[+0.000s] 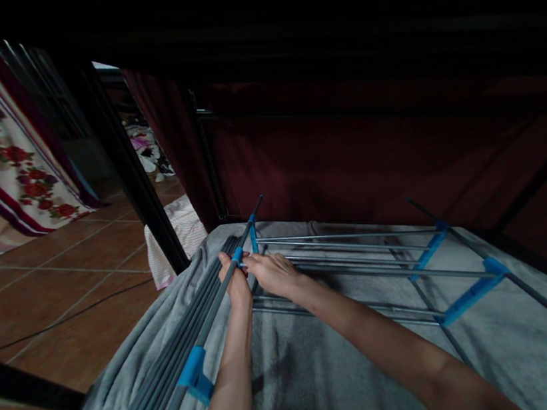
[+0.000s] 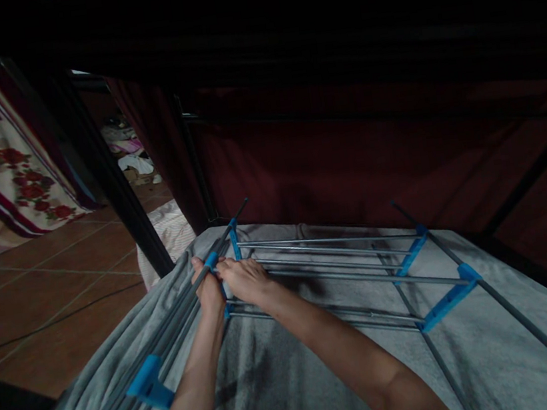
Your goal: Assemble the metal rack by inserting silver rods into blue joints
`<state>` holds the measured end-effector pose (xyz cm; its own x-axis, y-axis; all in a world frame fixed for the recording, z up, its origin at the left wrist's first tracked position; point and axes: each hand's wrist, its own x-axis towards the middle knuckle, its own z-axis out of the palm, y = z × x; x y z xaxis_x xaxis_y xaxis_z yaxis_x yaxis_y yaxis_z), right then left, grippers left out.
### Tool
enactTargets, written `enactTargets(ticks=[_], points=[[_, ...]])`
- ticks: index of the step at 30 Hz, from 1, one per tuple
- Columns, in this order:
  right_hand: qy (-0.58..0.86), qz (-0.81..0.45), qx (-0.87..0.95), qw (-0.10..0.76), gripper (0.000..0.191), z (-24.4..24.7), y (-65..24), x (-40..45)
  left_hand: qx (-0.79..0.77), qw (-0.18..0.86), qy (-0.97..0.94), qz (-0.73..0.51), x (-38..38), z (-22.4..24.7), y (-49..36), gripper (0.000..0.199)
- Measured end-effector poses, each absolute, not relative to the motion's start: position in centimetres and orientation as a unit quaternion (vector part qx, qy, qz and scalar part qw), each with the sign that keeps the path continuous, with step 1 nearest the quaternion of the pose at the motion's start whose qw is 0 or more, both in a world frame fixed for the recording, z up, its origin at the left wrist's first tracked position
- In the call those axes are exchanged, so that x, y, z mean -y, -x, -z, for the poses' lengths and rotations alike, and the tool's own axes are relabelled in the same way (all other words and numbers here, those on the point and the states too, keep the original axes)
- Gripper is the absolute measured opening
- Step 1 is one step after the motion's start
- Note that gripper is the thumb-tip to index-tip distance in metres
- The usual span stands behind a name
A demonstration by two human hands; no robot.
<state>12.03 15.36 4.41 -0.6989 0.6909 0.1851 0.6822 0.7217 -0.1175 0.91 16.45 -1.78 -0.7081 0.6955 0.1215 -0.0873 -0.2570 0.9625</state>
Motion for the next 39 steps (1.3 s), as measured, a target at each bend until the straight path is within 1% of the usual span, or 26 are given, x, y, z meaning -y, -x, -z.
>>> enactTargets(ticks=[5,13,18,27,30,34,39], points=[[0.365,-0.030,0.923,0.113,0.034,-4.3,-12.1,-15.8,-0.558,0.266,-0.252,-0.744,-16.5,2.1,-0.8,0.071],[0.359,-0.033,0.926,0.108,0.032,-4.3,-12.2,-15.9,-0.556,0.269,-0.269,-0.739,-16.8,2.2,-0.9,0.070],[0.355,-0.041,0.928,0.107,0.032,-4.5,-12.2,-16.1,-0.577,0.253,-0.269,-0.728,-16.5,1.7,-1.2,0.072],[0.355,-0.037,0.928,0.107,0.030,-4.5,-12.0,-16.2,-0.573,0.239,-0.281,-0.731,-16.9,2.6,-1.2,0.073],[0.355,-0.035,0.928,0.108,0.031,-4.6,-11.9,-16.3,-0.585,0.238,-0.270,-0.727,-17.0,2.6,-1.3,0.069],[0.357,-0.037,0.927,0.104,0.032,-4.5,-11.8,-16.5,-0.605,0.201,-0.270,-0.721,-17.0,2.2,-1.5,0.061],[0.357,-0.015,0.926,0.119,0.030,-3.9,-11.5,-16.7,-0.608,0.206,-0.274,-0.717,-16.8,1.4,-1.8,0.049]])
